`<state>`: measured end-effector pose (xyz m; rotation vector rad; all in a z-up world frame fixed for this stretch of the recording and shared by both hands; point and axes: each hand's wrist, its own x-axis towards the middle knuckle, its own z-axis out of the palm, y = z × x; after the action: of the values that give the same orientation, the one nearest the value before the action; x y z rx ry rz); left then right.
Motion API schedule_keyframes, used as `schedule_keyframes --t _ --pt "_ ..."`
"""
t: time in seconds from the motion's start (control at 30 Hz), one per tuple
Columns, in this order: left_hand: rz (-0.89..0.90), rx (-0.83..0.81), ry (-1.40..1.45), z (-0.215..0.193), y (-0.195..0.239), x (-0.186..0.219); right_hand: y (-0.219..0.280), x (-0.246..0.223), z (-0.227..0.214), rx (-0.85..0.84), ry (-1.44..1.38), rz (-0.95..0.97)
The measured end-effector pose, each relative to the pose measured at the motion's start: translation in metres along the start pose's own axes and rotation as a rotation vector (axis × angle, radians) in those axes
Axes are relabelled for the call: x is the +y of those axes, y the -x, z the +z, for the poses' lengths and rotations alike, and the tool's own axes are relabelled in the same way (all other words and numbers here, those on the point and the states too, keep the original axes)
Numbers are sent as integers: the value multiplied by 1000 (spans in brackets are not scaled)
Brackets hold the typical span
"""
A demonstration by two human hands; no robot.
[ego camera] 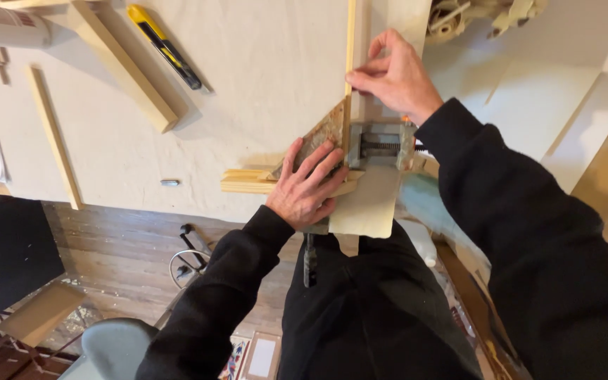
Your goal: Assembling a wooden picture frame using glue, clamps, and a hammer at a workbench.
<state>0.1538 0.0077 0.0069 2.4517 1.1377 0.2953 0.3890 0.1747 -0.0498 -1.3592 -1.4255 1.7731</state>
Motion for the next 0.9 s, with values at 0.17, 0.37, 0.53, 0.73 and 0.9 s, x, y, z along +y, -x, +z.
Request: schedule_keyframes --t 0.17,0.37,0.53,0.73,0.9 --pt "7 -10 -9 2 0 1 84 -21 -41 3 597 -371" --pt "30 7 -78 3 4 0 168 29 -91 42 1103 -610" --pt "38 3 -92 8 8 2 173 40 -100 22 994 -597" --pt "49 13 -136 10 4 1 165 154 -131 -16 70 369" --pt "22 -6 -125 11 3 1 168 -17 -87 80 914 -424"
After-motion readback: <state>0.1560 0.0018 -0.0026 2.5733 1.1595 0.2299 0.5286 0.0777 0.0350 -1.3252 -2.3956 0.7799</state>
